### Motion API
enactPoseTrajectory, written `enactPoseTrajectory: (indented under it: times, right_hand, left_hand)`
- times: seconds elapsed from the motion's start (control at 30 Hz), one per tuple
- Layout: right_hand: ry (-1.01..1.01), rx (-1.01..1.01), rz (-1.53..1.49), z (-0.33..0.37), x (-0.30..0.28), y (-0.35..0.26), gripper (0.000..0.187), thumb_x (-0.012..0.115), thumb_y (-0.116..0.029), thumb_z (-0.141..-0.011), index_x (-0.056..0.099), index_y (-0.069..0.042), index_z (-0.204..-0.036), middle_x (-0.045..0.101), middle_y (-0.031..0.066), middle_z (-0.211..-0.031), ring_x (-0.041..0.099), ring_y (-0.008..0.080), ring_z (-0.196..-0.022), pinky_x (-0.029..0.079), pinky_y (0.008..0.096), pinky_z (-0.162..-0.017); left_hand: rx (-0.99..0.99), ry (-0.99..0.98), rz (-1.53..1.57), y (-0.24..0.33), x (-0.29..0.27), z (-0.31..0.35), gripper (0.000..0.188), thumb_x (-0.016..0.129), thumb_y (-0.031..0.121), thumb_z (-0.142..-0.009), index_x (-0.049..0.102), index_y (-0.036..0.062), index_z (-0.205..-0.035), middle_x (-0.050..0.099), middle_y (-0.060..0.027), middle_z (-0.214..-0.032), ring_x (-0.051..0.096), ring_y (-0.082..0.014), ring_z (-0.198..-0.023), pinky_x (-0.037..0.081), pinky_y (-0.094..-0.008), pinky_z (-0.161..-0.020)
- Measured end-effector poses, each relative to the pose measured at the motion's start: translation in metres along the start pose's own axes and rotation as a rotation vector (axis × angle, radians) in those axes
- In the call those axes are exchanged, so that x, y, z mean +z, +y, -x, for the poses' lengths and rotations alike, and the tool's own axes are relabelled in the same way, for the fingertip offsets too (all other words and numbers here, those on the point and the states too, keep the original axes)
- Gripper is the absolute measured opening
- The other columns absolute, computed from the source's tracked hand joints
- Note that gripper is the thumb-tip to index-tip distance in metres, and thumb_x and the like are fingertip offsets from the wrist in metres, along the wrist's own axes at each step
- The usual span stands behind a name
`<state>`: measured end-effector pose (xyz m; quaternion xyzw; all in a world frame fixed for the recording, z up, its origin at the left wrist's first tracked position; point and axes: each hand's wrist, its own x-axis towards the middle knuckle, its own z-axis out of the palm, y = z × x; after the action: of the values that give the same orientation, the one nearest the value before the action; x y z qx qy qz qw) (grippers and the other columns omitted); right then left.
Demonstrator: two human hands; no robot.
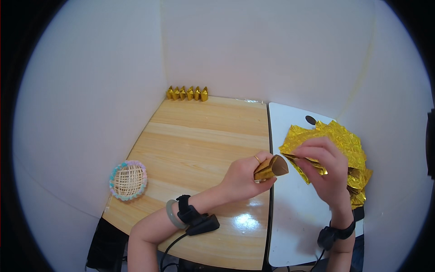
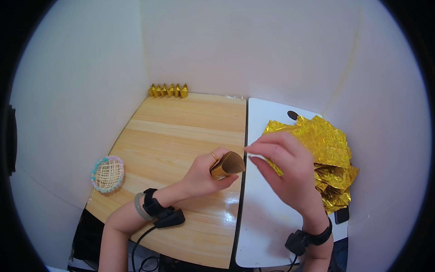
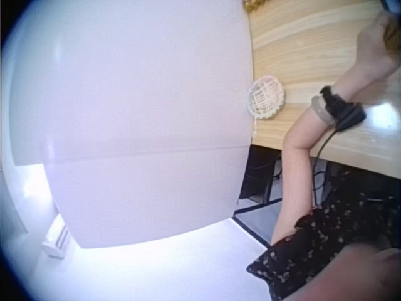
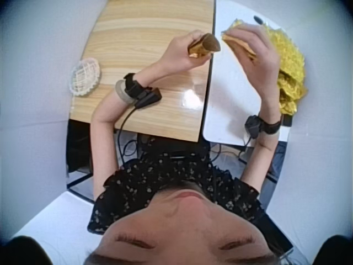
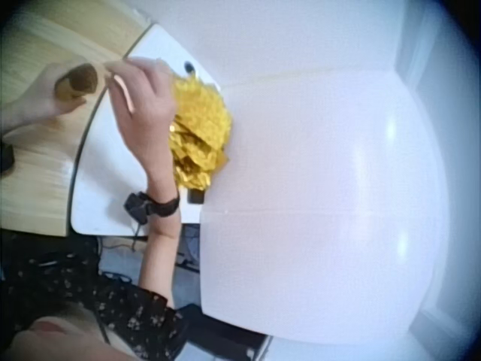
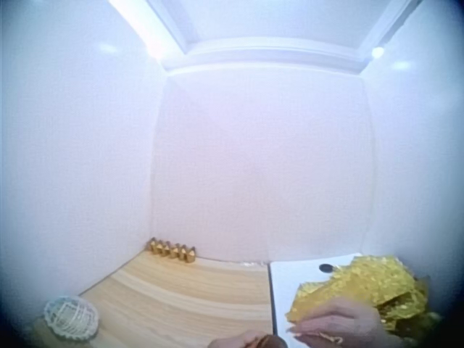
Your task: Folding gold foil paper into traditional decorative ingot shapes.
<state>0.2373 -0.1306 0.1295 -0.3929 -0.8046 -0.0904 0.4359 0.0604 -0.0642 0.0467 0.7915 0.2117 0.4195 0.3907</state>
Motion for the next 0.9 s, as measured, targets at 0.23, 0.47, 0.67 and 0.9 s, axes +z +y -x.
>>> enactPoseTrajectory:
  times: [0.23,0.47,0.67,0.9]
  right_hand:
    - [-0.082,-0.118,-0.005,0.003,0.004,-0.005,0.025,0.075,-0.002,-0.06,0.065,-0.008,-0.081,0.059,0.0041,-0.082,0.058,0.0189,-0.068,0.047,0.0274,-0.054]
    - [-0.119,-0.192,0.042,0.004,0.007,-0.003,0.021,0.076,-0.004,-0.058,0.063,-0.008,-0.073,0.057,0.0019,-0.078,0.056,0.0184,-0.065,0.045,0.0276,-0.051]
    - [-0.121,-0.131,0.069,0.002,0.01,-0.001,0.02,0.074,-0.001,-0.059,0.059,-0.007,-0.072,0.059,0.0027,-0.079,0.057,0.0196,-0.066,0.045,0.0279,-0.053]
    - [-0.185,0.094,-0.05,0.006,0.011,0.001,0.017,0.071,-0.001,-0.065,0.058,-0.006,-0.076,0.06,0.0039,-0.077,0.059,0.0185,-0.068,0.046,0.026,-0.055]
  left_hand:
    - [0.1,-0.058,-0.179,0.01,0.003,-0.001,0.036,0.071,0.006,-0.067,0.058,0.0081,-0.101,0.062,-0.0075,-0.082,0.062,-0.0217,-0.071,0.048,-0.0275,-0.064]
    - [0.161,-0.023,-0.295,0.009,0.002,0.001,0.038,0.073,0.01,-0.065,0.058,0.0098,-0.101,0.062,-0.0077,-0.084,0.062,-0.0263,-0.073,0.049,-0.0303,-0.062]
    - [0.216,0.032,-0.377,0.005,0.002,0.0,0.035,0.073,0.012,-0.068,0.058,0.0108,-0.099,0.062,-0.005,-0.083,0.061,-0.0246,-0.071,0.048,-0.031,-0.057]
    - [0.196,-0.028,-0.414,0.003,0.001,0.0,0.032,0.07,0.012,-0.068,0.058,0.0101,-0.098,0.062,-0.0053,-0.081,0.061,-0.0257,-0.069,0.047,-0.0321,-0.055]
